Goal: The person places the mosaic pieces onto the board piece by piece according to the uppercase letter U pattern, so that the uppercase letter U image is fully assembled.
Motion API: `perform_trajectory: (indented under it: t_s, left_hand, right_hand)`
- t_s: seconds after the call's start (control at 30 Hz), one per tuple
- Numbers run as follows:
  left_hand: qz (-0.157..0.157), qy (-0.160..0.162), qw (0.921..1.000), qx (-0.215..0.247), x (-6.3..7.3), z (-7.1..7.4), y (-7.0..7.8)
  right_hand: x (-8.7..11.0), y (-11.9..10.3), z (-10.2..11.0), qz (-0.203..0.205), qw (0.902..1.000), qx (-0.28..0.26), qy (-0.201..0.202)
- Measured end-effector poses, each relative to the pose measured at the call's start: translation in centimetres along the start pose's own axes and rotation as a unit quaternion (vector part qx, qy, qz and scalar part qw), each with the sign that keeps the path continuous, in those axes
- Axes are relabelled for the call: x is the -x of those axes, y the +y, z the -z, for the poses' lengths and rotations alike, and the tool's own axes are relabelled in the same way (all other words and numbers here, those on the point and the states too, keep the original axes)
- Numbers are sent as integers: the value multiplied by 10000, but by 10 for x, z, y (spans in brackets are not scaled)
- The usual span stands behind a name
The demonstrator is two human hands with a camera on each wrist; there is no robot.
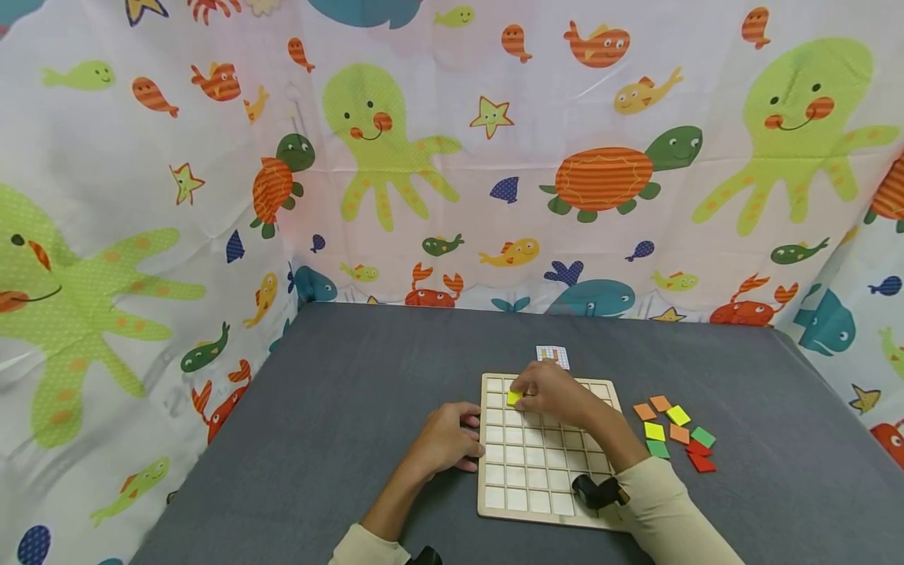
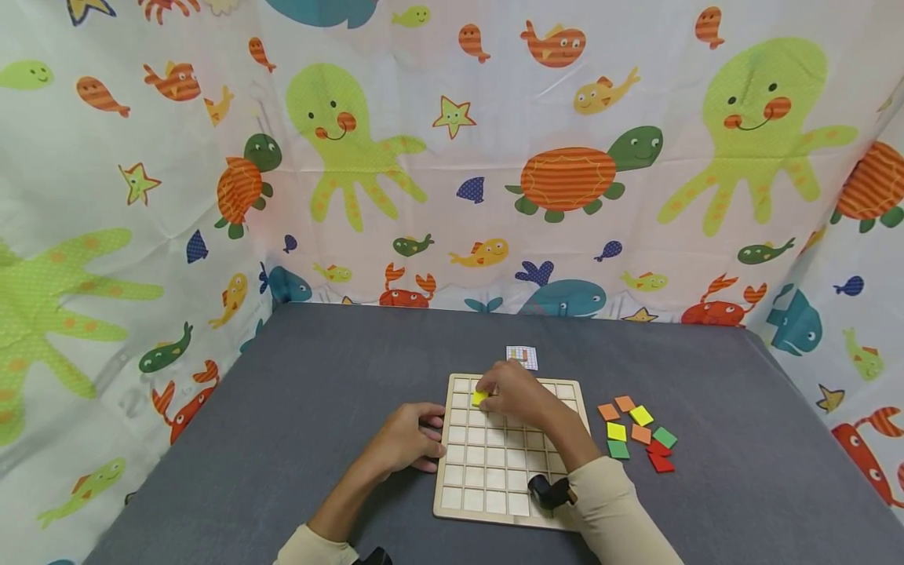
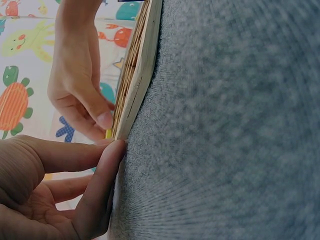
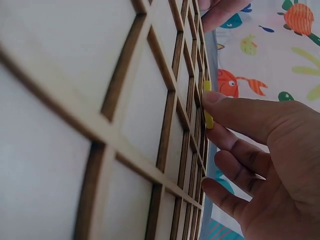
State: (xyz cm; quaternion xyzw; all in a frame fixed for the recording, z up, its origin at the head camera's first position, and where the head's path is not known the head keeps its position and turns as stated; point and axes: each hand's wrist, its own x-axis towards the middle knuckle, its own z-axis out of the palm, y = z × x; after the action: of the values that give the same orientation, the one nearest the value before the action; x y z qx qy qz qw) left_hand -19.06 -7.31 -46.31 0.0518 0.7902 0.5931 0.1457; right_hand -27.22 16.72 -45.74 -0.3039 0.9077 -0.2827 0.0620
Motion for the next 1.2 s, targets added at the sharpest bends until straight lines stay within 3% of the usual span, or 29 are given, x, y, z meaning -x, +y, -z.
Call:
perform_trajectory:
  t_s: [0.23,0.73,0.93,1.2]
  left_hand:
    - [8,-12,10000,36,0,0,0]
    - [9,2,10000,26,0,-1,0]
    - [0,2,10000,41,0,-1,-1]
    - [25,3,10000,42,0,-1,-1]
  right_hand:
    - [0,-3,-2,-185,9998,-75,9]
    - [1,-3,-1,-95,9999,-124,-35]
    - [9,-2,5,-40,9998,-165,70]
    - [30,8,19,-405,9986,-323,140]
